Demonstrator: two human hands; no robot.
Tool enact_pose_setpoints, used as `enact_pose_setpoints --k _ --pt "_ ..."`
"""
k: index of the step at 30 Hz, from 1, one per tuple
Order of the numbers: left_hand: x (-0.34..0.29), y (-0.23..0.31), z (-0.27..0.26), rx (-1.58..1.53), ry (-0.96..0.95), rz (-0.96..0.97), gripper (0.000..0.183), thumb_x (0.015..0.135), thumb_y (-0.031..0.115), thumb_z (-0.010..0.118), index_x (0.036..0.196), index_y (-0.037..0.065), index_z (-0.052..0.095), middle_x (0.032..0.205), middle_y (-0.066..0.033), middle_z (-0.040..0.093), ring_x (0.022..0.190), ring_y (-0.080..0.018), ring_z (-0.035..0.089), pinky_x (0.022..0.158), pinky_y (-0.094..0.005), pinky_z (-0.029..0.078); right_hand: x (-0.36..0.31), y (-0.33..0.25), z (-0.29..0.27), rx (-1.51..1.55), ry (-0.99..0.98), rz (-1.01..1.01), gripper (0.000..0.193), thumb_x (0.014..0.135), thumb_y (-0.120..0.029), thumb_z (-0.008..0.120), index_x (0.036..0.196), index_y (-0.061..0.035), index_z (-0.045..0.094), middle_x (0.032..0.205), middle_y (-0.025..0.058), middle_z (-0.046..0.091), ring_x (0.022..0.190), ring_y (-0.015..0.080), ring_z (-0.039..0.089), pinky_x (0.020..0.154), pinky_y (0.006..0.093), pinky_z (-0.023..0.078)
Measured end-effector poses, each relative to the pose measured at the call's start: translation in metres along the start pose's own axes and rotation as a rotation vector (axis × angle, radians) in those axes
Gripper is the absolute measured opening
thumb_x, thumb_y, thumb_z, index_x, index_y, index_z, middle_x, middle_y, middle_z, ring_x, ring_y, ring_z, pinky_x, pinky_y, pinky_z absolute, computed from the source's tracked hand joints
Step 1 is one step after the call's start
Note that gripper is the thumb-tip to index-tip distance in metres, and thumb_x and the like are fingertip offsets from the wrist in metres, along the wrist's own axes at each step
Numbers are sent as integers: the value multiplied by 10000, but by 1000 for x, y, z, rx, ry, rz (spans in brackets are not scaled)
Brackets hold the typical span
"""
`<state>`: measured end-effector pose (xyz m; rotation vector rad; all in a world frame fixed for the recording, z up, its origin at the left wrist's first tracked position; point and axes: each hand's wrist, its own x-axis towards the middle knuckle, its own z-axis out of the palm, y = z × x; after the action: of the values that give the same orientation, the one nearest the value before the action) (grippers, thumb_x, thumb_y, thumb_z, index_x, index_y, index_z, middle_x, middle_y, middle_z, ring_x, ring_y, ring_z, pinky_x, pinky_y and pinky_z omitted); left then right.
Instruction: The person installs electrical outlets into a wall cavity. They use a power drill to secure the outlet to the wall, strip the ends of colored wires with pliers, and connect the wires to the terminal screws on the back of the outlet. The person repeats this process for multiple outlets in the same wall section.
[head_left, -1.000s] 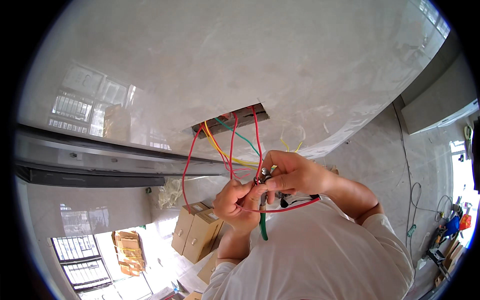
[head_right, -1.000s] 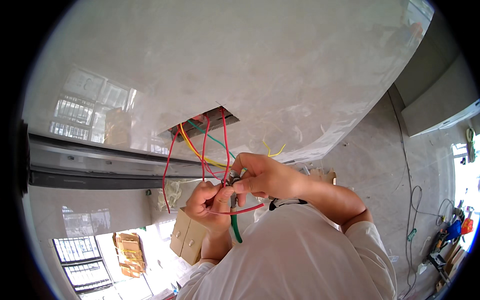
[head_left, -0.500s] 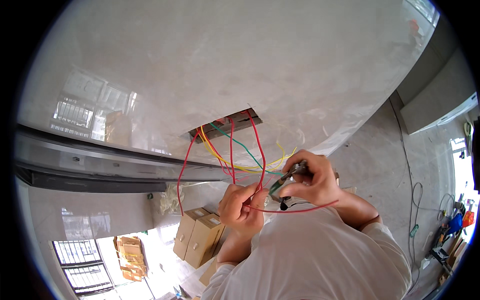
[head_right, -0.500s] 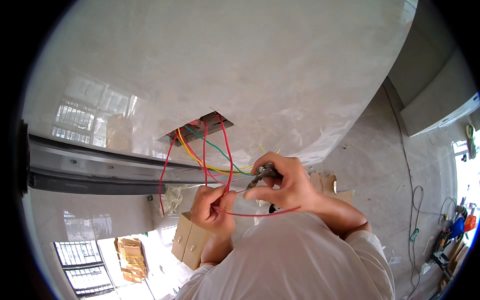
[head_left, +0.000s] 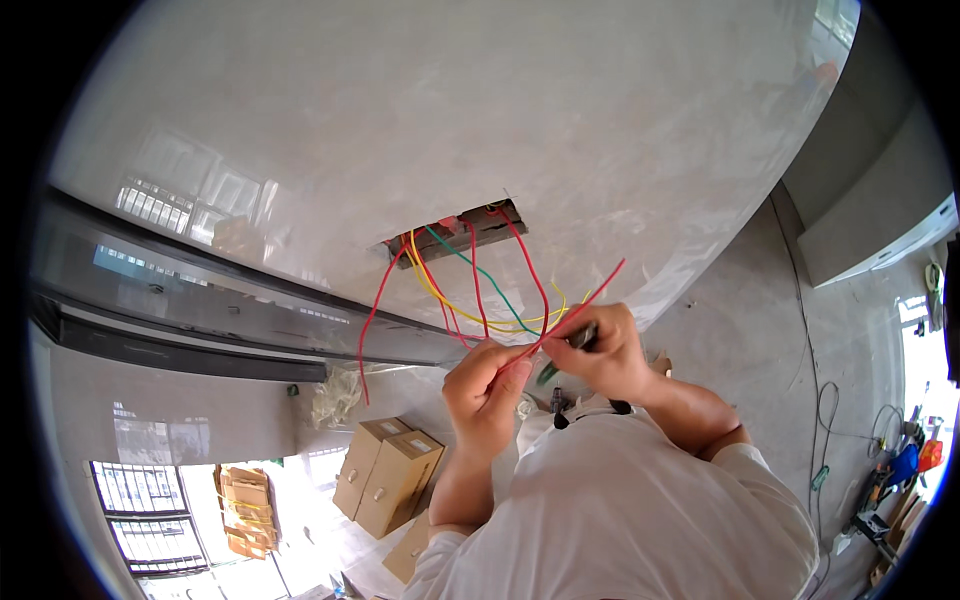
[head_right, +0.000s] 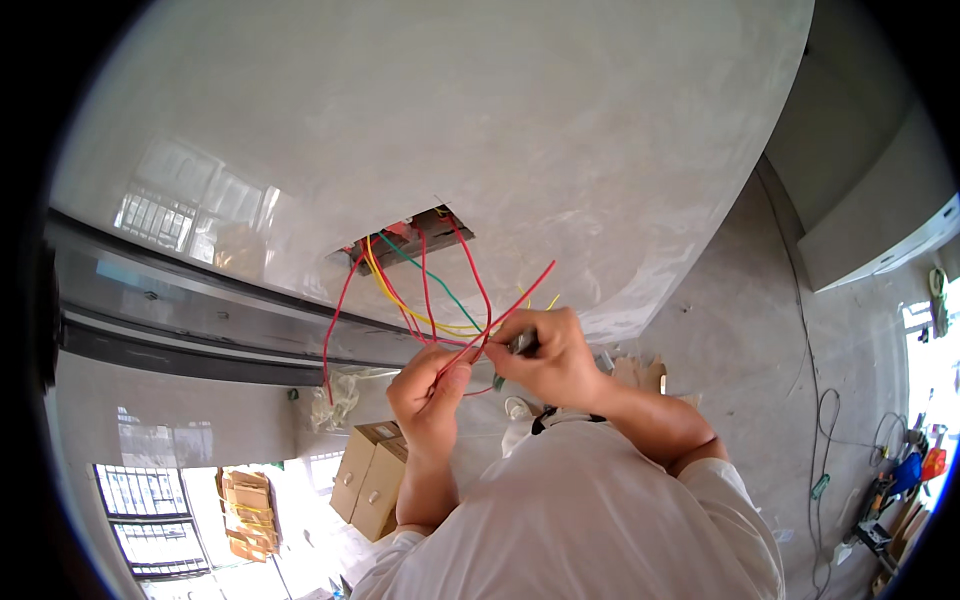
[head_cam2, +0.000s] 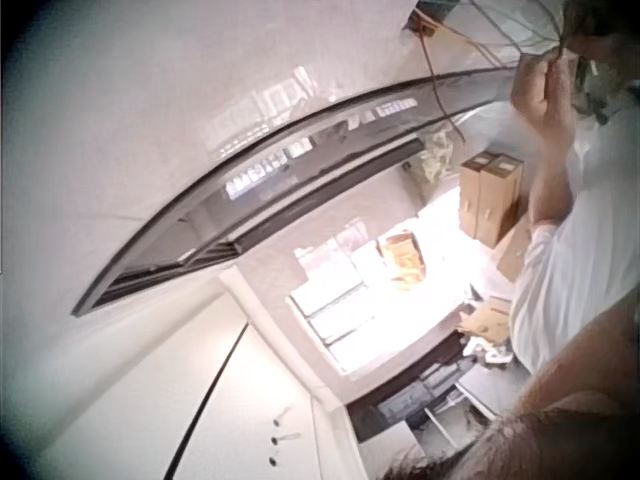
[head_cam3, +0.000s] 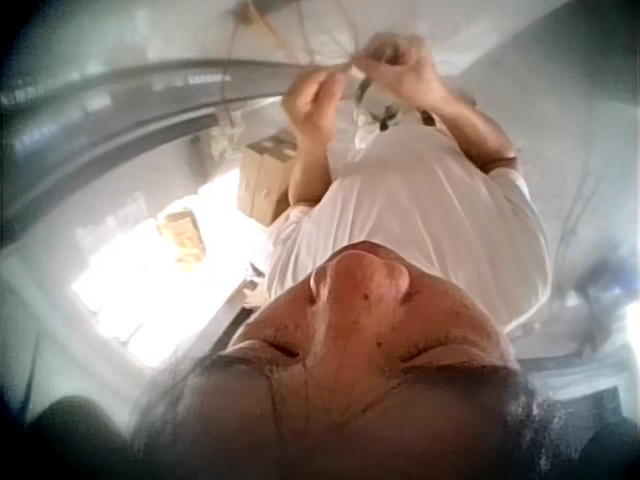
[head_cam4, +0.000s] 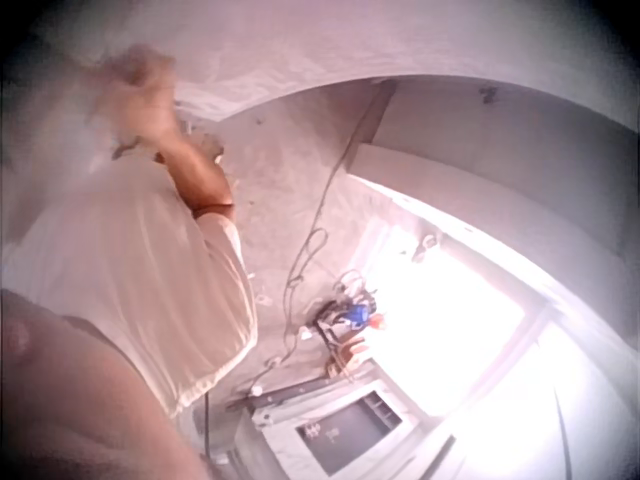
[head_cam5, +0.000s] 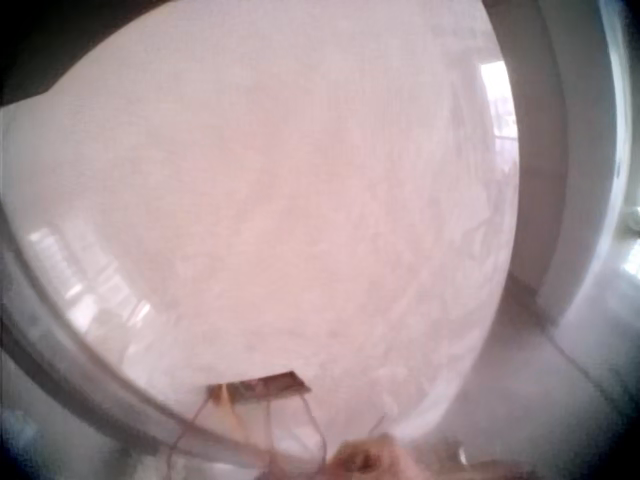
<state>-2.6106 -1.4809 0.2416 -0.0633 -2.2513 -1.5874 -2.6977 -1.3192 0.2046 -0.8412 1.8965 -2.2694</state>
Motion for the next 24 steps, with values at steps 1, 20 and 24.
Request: enact_pose_setpoints --k 1,20,24 --pt "-1 -5 1 -39 -3 -26 147 895 -16 675 1027 -63 720 764 -47 606 688 -110 517 609 -257 395 -1 -1 1 -199 36 -181 77 780 42 744 802 -10 691 599 38 610 495 116 537 475 272 389" --pt "-2 6 3 -307 158 -98 203 820 -28 654 987 -133 702 788 -76 630 674 -83 484 640 -238 345 -30 8 -106 -414 506 293 204 841 -39 775 703 -2 631 590 -34 541 542 31 392 491 228 309" --pt "0 5 8 -384 174 -86 232 823 1 649 1001 -136 708 784 -78 631 647 -77 480 599 -219 330 -51 34 -102 402 387 265 138 794 -123 690 777 10 656 646 39 560 582 110 493 537 277 367"
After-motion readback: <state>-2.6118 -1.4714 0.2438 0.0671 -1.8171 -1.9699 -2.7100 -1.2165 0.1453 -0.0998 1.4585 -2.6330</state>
